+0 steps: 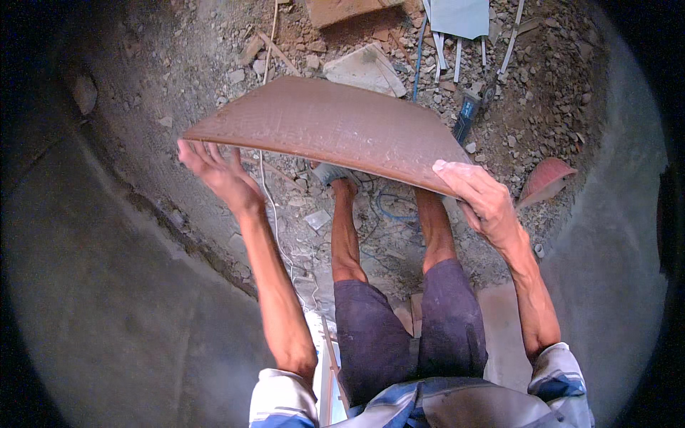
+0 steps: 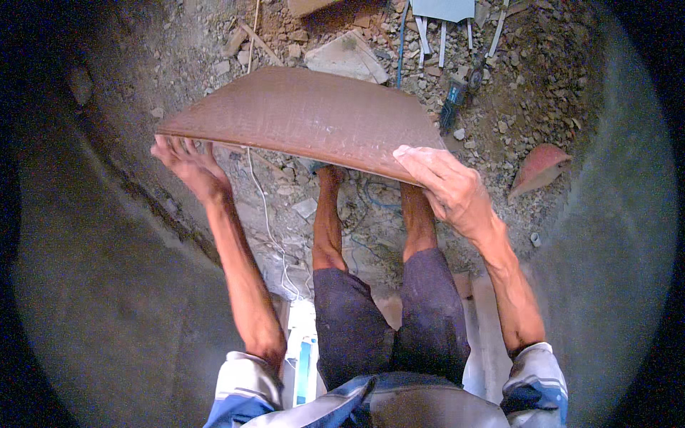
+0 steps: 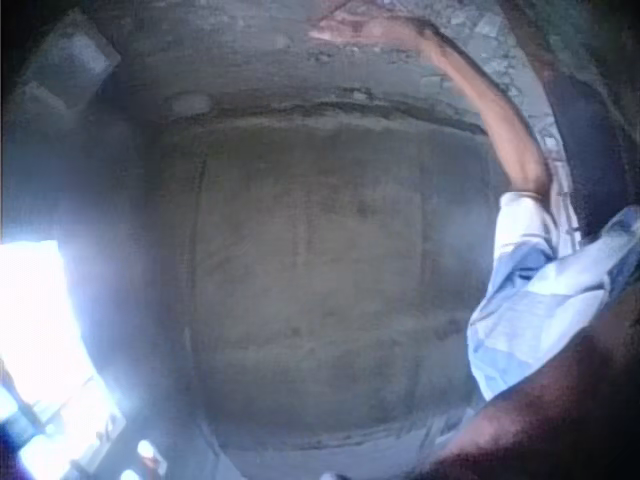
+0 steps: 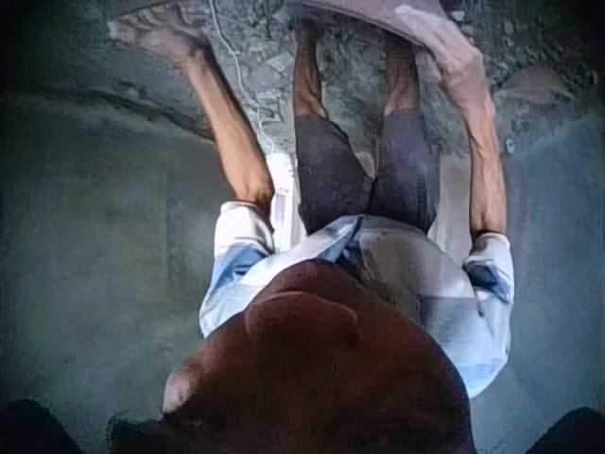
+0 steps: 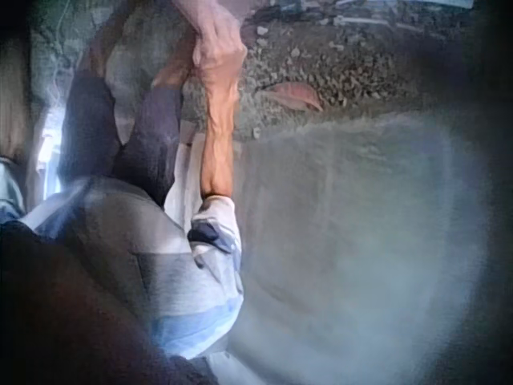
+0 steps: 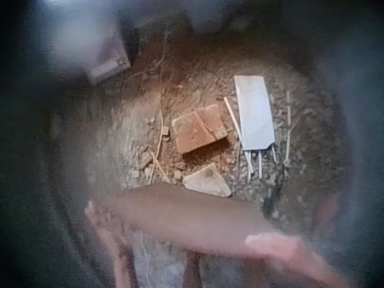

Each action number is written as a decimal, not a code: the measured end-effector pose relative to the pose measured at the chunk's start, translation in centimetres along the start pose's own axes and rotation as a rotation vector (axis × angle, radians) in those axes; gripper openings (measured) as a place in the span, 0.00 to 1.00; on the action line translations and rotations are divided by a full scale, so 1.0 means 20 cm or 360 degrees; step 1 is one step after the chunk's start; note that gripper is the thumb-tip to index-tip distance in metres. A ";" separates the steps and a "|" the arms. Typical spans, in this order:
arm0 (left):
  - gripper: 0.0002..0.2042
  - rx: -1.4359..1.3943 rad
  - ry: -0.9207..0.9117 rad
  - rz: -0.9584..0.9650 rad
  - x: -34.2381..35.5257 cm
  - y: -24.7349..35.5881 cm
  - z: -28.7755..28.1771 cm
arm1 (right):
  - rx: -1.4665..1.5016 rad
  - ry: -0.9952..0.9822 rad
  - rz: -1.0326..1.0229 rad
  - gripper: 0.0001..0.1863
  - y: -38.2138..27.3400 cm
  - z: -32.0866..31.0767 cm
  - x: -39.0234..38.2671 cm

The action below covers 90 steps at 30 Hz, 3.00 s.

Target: The person measures a wall section using a tape measure, wipes a tile with a cloth, marks a line on the tile using a straightedge and pen, and then cuts the tile along the marked line using an angle grinder.

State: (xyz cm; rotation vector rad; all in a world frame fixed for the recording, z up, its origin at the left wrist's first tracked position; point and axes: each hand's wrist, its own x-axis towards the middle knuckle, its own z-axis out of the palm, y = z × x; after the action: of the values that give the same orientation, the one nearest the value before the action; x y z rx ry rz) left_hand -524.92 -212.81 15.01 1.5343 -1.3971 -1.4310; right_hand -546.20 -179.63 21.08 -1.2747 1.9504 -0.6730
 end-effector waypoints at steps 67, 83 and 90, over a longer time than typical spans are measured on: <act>0.34 0.0963 -0.0466 -0.0024 1.80 -1.20 0.83 | -0.0046 0.0792 0.0341 0.36 2.31 0.19 1.70; 0.25 0.0992 -0.0736 -0.0235 1.99 -1.42 0.86 | 0.0049 0.0918 0.0614 0.33 2.20 0.31 1.85; 0.22 0.0689 -0.0842 -0.0105 1.99 -1.52 0.82 | -0.0783 0.1425 0.0503 0.34 2.54 0.25 1.46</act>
State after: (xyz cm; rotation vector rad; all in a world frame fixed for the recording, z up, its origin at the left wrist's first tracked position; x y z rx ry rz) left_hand -537.67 -239.04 -28.94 1.5213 -2.0980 -1.7390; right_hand -578.53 -187.43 -27.38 -0.9429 3.1238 -0.6843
